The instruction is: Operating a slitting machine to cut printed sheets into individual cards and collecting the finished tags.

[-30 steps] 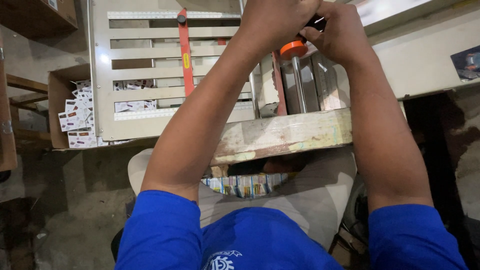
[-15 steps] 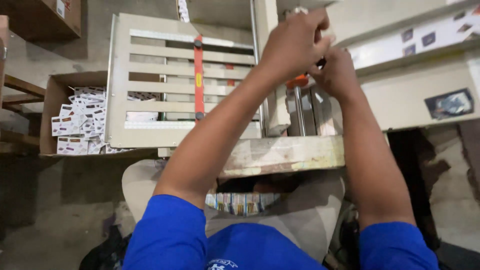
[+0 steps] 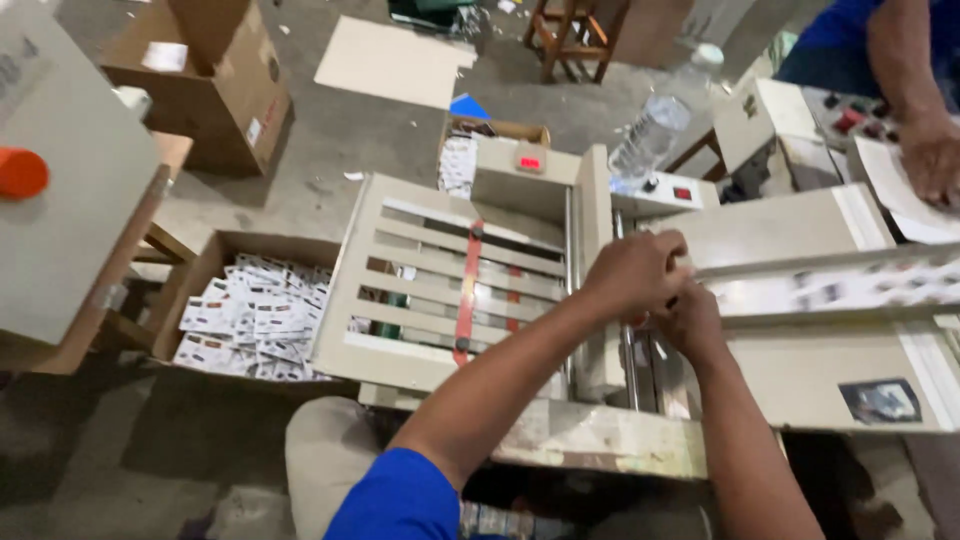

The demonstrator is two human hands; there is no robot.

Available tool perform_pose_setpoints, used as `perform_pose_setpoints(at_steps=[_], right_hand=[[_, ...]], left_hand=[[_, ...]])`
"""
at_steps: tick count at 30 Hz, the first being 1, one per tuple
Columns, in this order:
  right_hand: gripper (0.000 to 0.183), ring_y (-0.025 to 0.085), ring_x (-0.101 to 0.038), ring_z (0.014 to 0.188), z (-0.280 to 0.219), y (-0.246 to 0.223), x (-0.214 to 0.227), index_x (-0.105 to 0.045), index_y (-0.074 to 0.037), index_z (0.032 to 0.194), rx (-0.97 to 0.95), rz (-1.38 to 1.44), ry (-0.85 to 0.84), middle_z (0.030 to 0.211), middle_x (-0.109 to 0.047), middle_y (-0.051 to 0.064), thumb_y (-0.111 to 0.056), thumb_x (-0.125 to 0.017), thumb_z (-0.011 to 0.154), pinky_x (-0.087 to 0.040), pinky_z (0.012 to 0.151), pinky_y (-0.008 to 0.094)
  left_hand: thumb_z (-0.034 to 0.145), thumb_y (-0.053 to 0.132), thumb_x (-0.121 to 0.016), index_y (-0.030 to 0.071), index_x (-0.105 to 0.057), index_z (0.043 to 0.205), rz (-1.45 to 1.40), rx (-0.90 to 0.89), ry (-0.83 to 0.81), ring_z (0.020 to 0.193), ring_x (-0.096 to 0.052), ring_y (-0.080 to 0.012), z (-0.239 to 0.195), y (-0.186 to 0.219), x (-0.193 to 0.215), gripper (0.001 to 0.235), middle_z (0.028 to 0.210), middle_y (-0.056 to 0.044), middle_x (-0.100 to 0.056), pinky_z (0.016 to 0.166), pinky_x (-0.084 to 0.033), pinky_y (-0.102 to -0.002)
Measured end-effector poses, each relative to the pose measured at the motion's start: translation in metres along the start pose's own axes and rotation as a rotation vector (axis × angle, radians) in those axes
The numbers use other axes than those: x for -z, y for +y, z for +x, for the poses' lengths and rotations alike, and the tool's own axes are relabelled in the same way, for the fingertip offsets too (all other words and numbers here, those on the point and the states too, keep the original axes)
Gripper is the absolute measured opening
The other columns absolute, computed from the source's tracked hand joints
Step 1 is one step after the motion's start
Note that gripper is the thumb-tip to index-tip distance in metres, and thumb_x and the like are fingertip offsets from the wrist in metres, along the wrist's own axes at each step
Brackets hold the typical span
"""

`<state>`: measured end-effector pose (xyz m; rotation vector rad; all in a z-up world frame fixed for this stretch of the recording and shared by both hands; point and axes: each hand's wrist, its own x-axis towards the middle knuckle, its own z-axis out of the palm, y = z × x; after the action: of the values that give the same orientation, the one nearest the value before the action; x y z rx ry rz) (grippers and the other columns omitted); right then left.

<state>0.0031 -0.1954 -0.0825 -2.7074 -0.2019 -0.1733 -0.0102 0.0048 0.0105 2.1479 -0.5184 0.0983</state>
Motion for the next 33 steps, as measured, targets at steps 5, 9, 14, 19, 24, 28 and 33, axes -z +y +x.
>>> perform_pose_setpoints(at_steps=[5,9,14,19,24,28,33], right_hand=[[0.028,0.033,-0.071,0.075,0.001,0.019,-0.008,-0.070,0.004,0.102,-0.035,0.029,0.032,0.092,-0.076,0.020,-0.006,-0.080,0.077,-0.057,0.069,0.042],[0.009,0.029,-0.068,0.072,0.000,0.021,-0.013,-0.071,0.005,0.093,-0.152,0.182,-0.011,0.086,-0.075,0.019,0.000,-0.073,0.086,-0.055,0.065,0.040],[0.022,0.031,-0.071,0.077,0.031,0.030,-0.033,-0.075,-0.002,0.099,-0.149,-0.162,-0.025,0.094,-0.078,0.017,-0.016,-0.079,0.082,-0.056,0.071,0.042],[0.027,0.030,-0.073,0.088,0.000,0.026,-0.036,-0.078,-0.013,0.107,-0.182,-0.084,0.150,0.105,-0.079,0.010,-0.022,-0.074,0.081,-0.058,0.076,0.043],[0.025,0.014,-0.051,0.051,-0.017,-0.074,0.045,-0.076,-0.005,0.097,-0.597,1.170,-0.036,0.082,-0.069,0.012,-0.021,-0.056,0.097,-0.045,0.045,0.029],[0.034,0.015,-0.068,0.085,-0.015,-0.037,0.016,-0.075,-0.016,0.093,-0.045,0.349,0.089,0.097,-0.077,-0.004,0.000,-0.082,0.064,-0.055,0.078,0.030],[0.024,0.014,-0.061,0.072,-0.023,-0.053,0.039,-0.074,-0.011,0.095,-0.140,0.618,0.031,0.090,-0.070,0.000,0.000,-0.067,0.076,-0.051,0.060,0.029]], left_hand=[[0.089,0.025,-0.068,0.005,-0.069,0.111,0.105,-0.112,0.083,0.069,-0.070,-0.0271,-0.005,0.000,0.001,0.030,0.082,-0.012,-0.075,0.067,-0.055,-0.041],[0.092,0.024,-0.065,0.004,-0.066,0.098,0.158,-0.208,0.109,0.063,-0.068,-0.0328,-0.009,0.001,0.001,0.021,0.077,-0.014,-0.072,0.077,-0.054,-0.049],[0.092,0.023,-0.065,0.001,-0.066,0.098,0.214,-0.262,0.116,0.063,-0.068,-0.0322,-0.003,-0.008,0.000,0.023,0.074,-0.015,-0.071,0.070,-0.053,-0.047],[0.079,0.018,-0.062,0.009,-0.074,0.072,0.234,-0.491,0.155,0.064,-0.065,-0.0316,-0.003,-0.017,-0.012,0.017,0.076,-0.011,-0.074,0.061,-0.046,-0.048],[0.097,0.030,-0.067,0.009,-0.071,0.102,0.277,0.001,-0.088,0.068,-0.068,-0.0219,-0.004,0.017,0.017,0.021,0.079,-0.007,-0.073,0.070,-0.056,-0.042],[0.093,0.035,-0.065,0.007,-0.072,0.120,0.338,-0.103,-0.018,0.079,-0.072,-0.0338,-0.006,0.004,0.010,0.040,0.092,-0.015,-0.077,0.080,-0.054,-0.050],[0.092,0.032,-0.072,0.008,-0.071,0.106,0.429,-0.208,0.116,0.067,-0.071,-0.0303,-0.007,0.007,0.008,0.028,0.076,-0.012,-0.075,0.070,-0.055,-0.044]])
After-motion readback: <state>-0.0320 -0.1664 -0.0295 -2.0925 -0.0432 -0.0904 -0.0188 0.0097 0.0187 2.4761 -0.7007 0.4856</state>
